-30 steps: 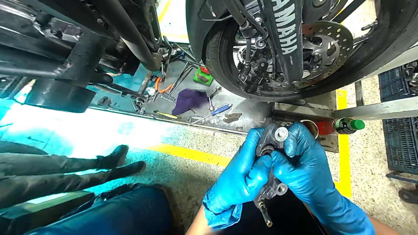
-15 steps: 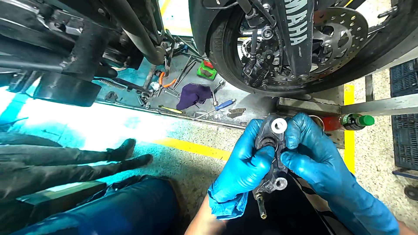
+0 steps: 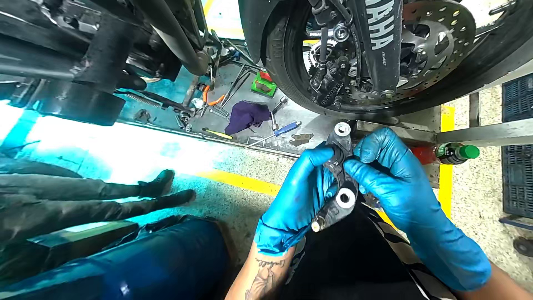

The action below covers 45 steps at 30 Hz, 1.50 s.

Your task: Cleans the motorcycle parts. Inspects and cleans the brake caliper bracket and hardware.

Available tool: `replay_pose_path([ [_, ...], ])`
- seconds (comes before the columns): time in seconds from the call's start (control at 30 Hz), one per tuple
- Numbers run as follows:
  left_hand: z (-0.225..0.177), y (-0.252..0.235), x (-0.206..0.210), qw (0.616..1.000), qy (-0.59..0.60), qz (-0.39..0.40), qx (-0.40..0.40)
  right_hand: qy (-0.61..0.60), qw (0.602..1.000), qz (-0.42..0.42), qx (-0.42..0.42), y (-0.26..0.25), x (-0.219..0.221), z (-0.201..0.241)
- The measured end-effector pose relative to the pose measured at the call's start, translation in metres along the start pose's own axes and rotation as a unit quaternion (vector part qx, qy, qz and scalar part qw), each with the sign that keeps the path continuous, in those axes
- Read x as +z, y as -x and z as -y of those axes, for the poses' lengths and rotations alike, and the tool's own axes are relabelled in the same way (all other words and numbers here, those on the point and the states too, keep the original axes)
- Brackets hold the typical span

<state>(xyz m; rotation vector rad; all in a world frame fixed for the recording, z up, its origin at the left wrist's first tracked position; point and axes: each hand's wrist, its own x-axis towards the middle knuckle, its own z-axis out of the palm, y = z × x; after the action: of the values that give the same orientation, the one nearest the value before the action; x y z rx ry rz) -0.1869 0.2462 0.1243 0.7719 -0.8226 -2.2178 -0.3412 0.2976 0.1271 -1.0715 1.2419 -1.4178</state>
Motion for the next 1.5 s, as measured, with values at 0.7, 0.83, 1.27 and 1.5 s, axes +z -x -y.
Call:
replay_pose_path([
  [0.7,0.001,0.000,-0.001,0.996,-0.073,-0.008,-0.043,0.317,0.932,0.104,-0.141,-0.030,-0.037,0.012],
  [0.83,0.001,0.004,-0.003,0.987,-0.151,-0.030,-0.055,0.342,0.924,0.100,-0.138,-0.030,-0.035,0.008],
  [1.27,-0.008,0.017,-0.002,0.949,-0.315,0.013,0.014,0.272,0.941,0.189,-0.064,-0.030,-0.042,0.028],
  [1.5,-0.008,0.022,-0.012,0.942,-0.333,0.034,0.003,0.360,0.914,0.153,-0.110,-0.024,-0.033,0.021],
])
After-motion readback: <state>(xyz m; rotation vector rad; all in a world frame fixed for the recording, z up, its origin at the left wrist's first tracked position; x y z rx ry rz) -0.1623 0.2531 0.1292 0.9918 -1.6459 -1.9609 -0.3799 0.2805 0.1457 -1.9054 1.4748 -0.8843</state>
